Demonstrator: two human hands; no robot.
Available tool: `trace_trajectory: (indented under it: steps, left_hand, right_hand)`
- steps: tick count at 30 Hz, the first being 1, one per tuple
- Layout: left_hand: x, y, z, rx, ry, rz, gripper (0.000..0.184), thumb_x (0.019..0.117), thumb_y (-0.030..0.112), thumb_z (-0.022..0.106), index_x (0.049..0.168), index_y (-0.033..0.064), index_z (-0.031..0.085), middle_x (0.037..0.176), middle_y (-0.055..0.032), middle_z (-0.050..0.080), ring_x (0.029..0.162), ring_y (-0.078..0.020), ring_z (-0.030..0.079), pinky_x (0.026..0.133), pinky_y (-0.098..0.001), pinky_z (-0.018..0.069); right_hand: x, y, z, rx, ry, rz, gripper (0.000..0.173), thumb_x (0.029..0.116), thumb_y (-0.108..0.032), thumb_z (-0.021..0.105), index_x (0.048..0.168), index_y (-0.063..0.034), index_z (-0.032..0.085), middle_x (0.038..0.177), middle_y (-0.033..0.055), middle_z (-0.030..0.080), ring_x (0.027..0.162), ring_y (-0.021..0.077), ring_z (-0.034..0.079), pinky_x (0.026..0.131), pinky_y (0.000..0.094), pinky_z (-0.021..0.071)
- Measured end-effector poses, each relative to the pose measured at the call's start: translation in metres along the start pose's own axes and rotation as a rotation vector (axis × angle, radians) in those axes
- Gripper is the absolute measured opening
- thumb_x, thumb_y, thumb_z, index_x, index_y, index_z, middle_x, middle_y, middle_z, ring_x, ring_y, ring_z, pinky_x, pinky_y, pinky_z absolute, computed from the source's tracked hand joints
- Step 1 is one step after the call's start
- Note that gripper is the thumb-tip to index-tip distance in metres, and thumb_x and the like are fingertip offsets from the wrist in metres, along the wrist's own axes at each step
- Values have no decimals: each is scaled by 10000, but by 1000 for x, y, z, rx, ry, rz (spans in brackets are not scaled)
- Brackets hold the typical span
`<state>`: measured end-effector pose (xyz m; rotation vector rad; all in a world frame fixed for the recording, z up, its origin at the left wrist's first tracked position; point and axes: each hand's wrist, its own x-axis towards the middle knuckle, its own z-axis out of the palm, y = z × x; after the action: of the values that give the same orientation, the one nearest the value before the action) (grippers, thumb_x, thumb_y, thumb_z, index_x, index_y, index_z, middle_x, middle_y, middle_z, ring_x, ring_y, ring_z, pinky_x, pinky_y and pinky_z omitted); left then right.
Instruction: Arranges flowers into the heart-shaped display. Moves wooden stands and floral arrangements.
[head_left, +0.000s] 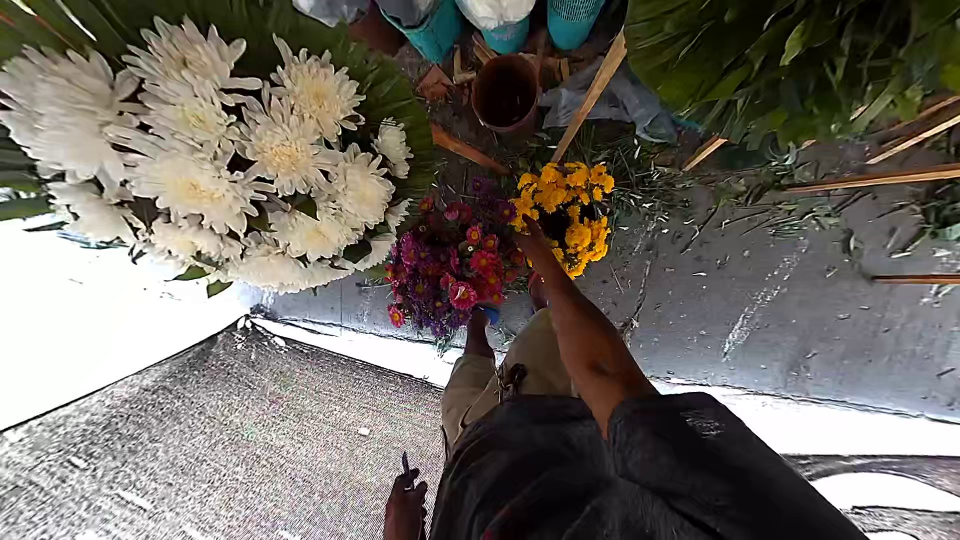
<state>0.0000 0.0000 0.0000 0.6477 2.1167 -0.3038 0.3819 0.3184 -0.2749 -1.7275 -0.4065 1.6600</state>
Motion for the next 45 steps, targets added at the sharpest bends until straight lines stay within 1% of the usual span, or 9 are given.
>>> trace_trajectory:
  steps: [6,11,15,19,25,27,31,41,45]
  left_hand:
    - [-1,-1,-2,4,12,-41,394,995,118,615,1358,-21,550,928,-184,649,664,-226,600,636,-431,535]
    - [-3,26,-1,26,91,28,415,974,128,621,1367,10,557,914,-196,639,697,-277,592,651,-493,518]
    - [-12,103,-13,172,199,403,330,1016,199,564,1279,19,651,889,-207,702,774,-367,680,730,-611,544]
    - [-27,219,-27,115,324,900,370,1035,294,498,1224,38,685,1004,-138,687,847,-271,679,761,-517,577]
    - [-58,345,-46,-1,208,1234,574,1049,403,518,1554,142,434,1403,-130,601,1171,-256,655,973,-504,553]
    - [-62,348,-43,-160,90,1243,545,1044,311,550,1531,91,443,1258,-112,678,1038,-198,691,920,-434,575]
    - [-66,322,-46,-414,70,1157,455,1026,173,532,1447,2,512,1118,-156,702,914,-210,698,857,-415,585]
    - [-63,226,-86,-1019,94,889,389,997,150,518,1352,-4,556,855,-86,705,642,-183,669,579,-363,593]
    - [-61,205,-121,-1468,-27,696,253,1023,81,471,1231,-10,583,727,-72,651,533,-132,597,476,-285,527]
  right_hand:
    - [23,-66,30,-539,-143,-126,460,1047,-310,584,1320,59,601,1348,289,594,1285,428,563,1093,599,435]
    - [17,-126,19,-257,-5,-479,376,1072,-304,537,1269,-10,663,1190,162,706,1144,260,664,1045,469,510]
    - [-35,-202,-13,-217,-47,-669,312,1076,-240,526,1253,-16,652,1107,100,726,1022,160,689,955,385,557]
    - [-120,-267,-30,-241,-169,-709,272,1064,-247,557,1187,-34,673,1078,74,707,968,130,667,876,349,566]
    - [-226,-295,8,-180,-324,-719,268,1052,-269,583,1235,-103,686,1175,44,697,976,126,669,835,342,588]
    - [-242,-291,25,-10,-351,-697,260,1021,-236,640,1260,-141,676,1139,35,692,873,121,653,718,309,578]
    - [-254,-271,71,234,-300,-680,199,1008,-75,606,1195,-8,592,995,113,684,876,207,691,785,395,616]
    - [-318,-209,180,-66,-634,-849,253,1071,-82,465,1218,76,597,1040,134,741,975,207,718,896,385,602]
    - [-345,-179,215,-303,-680,-1201,230,1029,-61,523,1145,63,679,1131,125,738,1071,177,702,987,371,573]
